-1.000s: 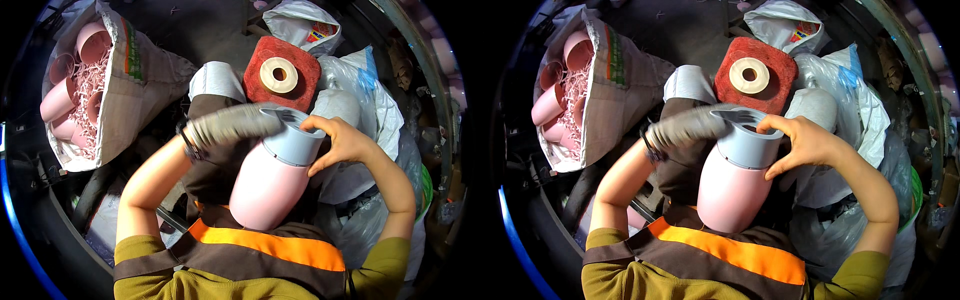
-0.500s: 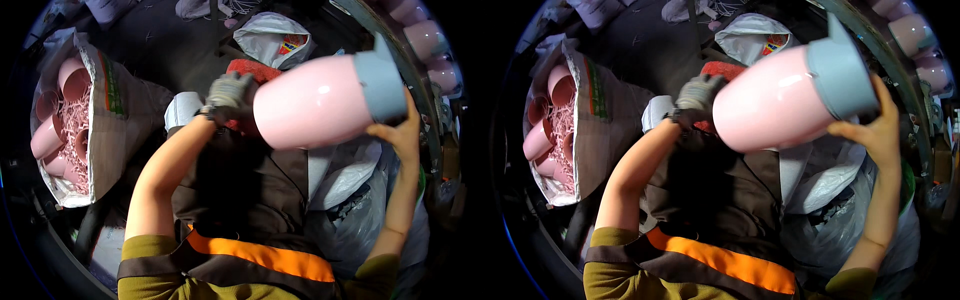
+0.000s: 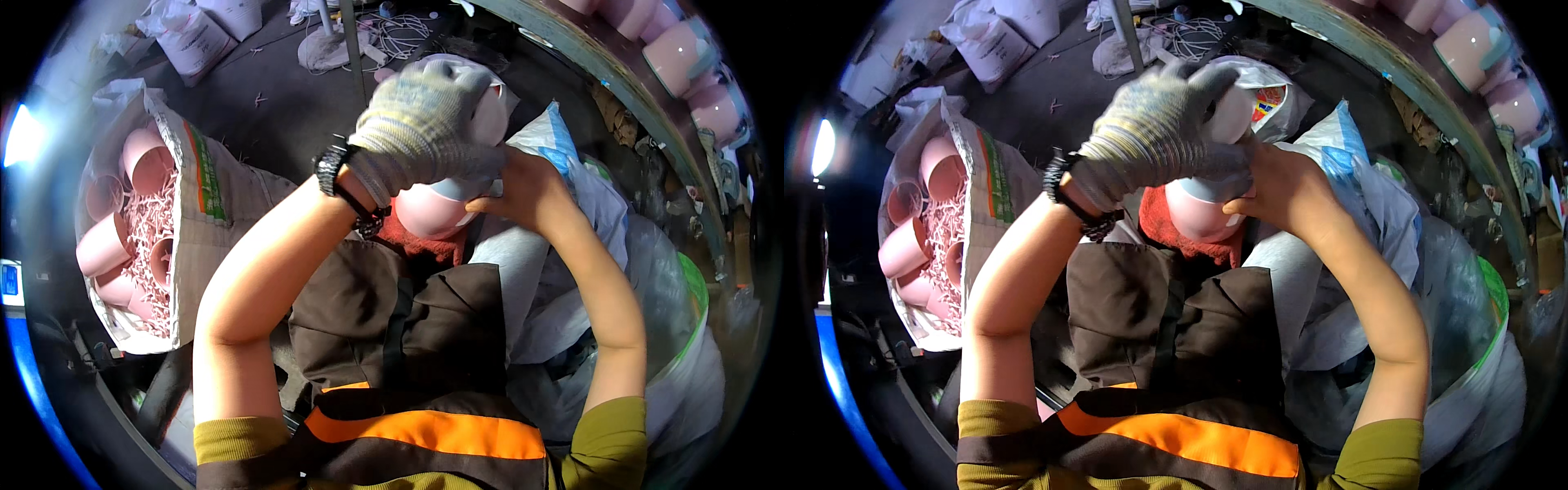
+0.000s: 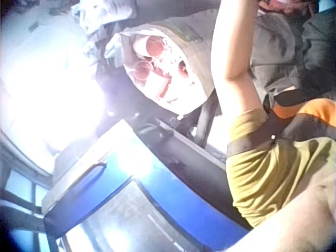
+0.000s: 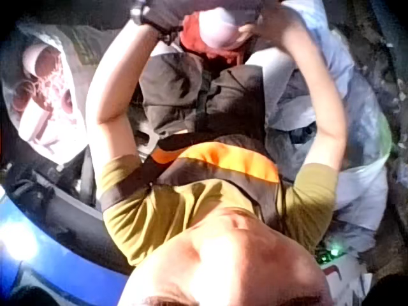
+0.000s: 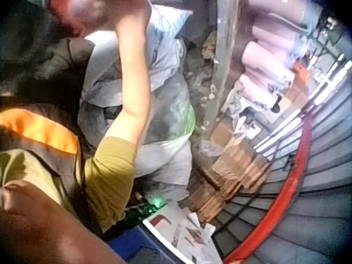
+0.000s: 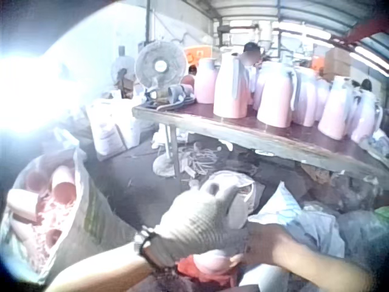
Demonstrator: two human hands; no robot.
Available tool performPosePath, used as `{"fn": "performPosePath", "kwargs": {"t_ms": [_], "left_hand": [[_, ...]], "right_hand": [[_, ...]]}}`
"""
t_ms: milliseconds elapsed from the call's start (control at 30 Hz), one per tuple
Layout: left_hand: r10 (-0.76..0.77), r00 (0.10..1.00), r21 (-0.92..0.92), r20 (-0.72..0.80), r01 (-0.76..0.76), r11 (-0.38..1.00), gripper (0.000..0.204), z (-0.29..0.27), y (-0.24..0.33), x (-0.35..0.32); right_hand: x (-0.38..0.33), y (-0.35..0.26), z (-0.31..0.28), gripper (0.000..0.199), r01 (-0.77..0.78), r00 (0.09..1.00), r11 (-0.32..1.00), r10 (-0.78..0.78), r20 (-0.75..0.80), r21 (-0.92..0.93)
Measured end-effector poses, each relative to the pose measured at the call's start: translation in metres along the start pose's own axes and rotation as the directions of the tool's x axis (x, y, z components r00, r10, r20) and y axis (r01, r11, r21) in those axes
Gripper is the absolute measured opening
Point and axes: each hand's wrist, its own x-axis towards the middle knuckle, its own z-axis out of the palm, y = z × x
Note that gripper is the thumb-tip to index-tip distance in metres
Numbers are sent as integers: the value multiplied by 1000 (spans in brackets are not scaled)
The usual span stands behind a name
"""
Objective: The person assembles pink kettles by hand, attaching grey lids and bases to the main bodies.
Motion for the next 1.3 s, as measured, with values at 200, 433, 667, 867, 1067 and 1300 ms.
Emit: {"fn": "performPosePath", "kwargs": {"t_ms": [200,433,667,867,1067,1300], "left_hand": [[58,996,-60,67,-54,997,88,13,8,-2],[9,993,-37,121,-5,999,88,10,11,1],[3,986,40,165,-9,999,82,9,11,9],[142,988,19,65,-144,989,65,-65,43,60],[263,959,250,-109,-230,941,74,44,27,9],[109,993,129,46,-114,985,71,25,25,9]], "right_hand": [[-25,25,15,82,143,976,954,-92,-197,263],[-41,35,33,69,150,945,869,14,-326,472],[-53,51,64,43,-109,959,861,223,-176,496],[-57,58,73,32,-99,912,912,243,-331,399],[-57,54,68,39,-120,946,903,230,-228,411],[-51,42,53,41,-129,963,891,217,-159,435]]}}
